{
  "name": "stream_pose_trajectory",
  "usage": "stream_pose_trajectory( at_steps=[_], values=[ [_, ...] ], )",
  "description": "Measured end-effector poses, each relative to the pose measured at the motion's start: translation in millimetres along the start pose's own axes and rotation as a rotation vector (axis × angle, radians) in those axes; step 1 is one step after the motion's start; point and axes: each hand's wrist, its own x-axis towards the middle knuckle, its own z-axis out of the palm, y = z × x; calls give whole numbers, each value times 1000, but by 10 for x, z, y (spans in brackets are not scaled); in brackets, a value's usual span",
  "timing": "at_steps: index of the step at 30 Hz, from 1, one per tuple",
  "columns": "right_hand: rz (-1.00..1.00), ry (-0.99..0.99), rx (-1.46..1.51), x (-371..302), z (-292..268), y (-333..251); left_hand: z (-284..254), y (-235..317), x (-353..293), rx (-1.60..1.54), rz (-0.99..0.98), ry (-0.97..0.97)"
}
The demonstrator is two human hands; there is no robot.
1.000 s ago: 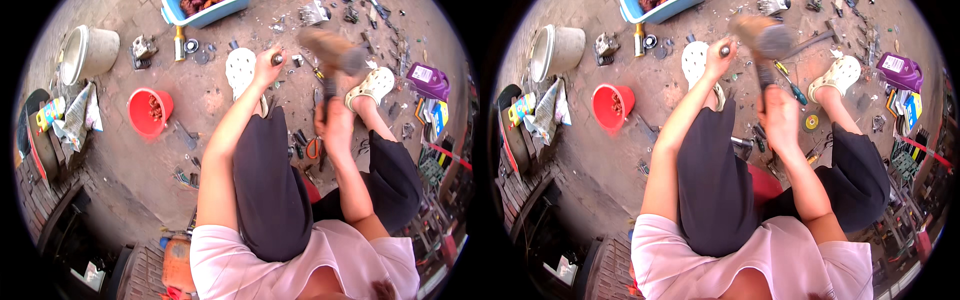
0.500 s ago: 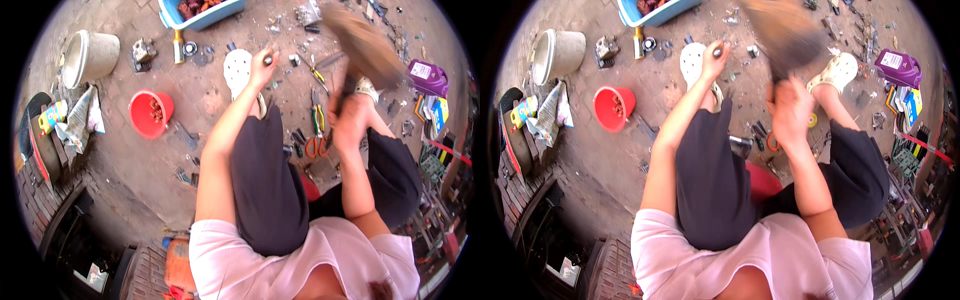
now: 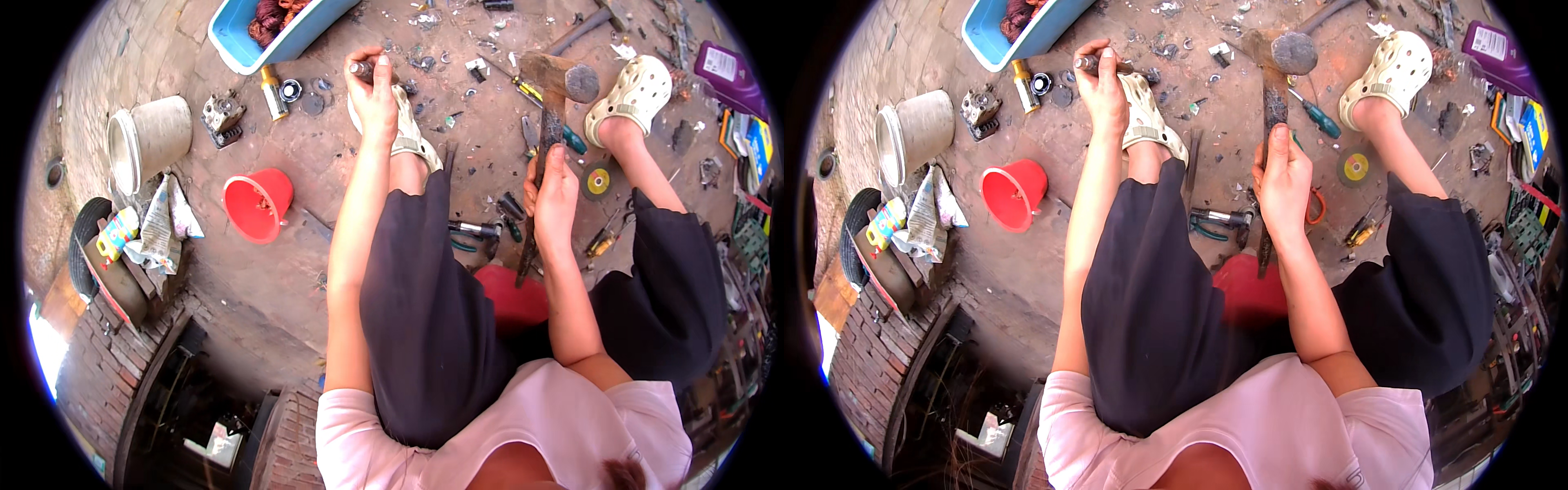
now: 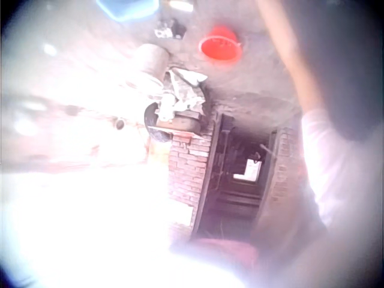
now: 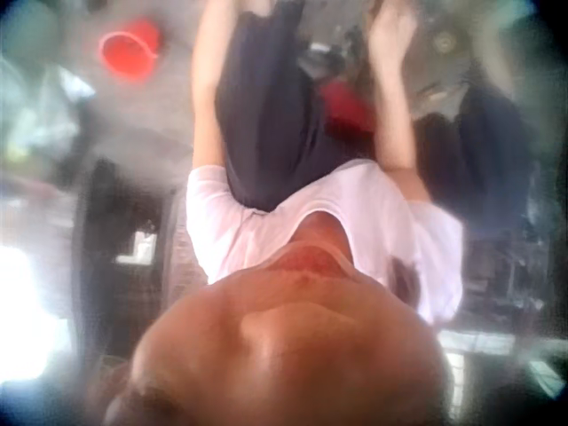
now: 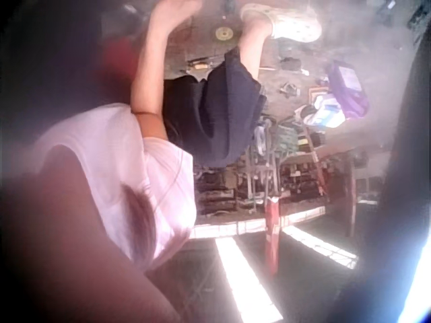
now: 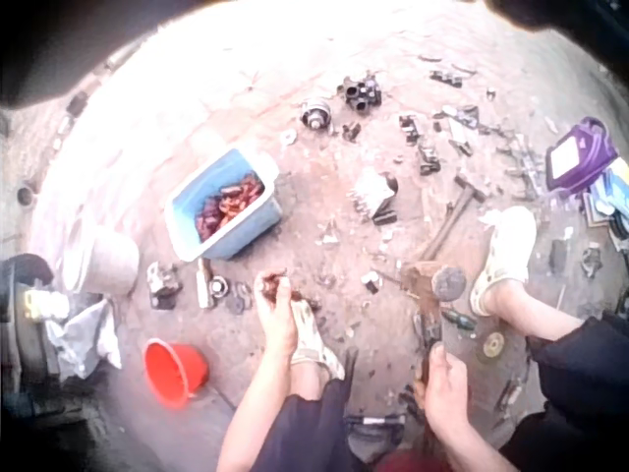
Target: The person sits on the ground and repeatedly hammers a small metal part held in their left hand. They pause to inspect the part and reposition it before continuing to strike it with a hammer.
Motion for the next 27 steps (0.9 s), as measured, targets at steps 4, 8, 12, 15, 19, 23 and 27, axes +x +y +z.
stream_pose_trajectory(
  at_steps=[4,8,12,15,19,23,27],
  values=[
    [55,-14,24,93,-26,28,90,178,-85,116,67,-63],
    [49,-12,14,163,-63,15,2,116,-69,249,133,-101],
    [71,16,27,176,-89,15,-78,41,21,213,131,-83],
    [75,11,47,190,-130,13,-16,69,70,10,26,10],
    [84,22,33,214,-169,18,13,-15,115,24,87,3],
    [90,13,15,191,-168,4,2,-81,121,61,117,-31],
    [94,-6,21,187,-145,28,21,-73,83,25,123,-42]
  ],
)
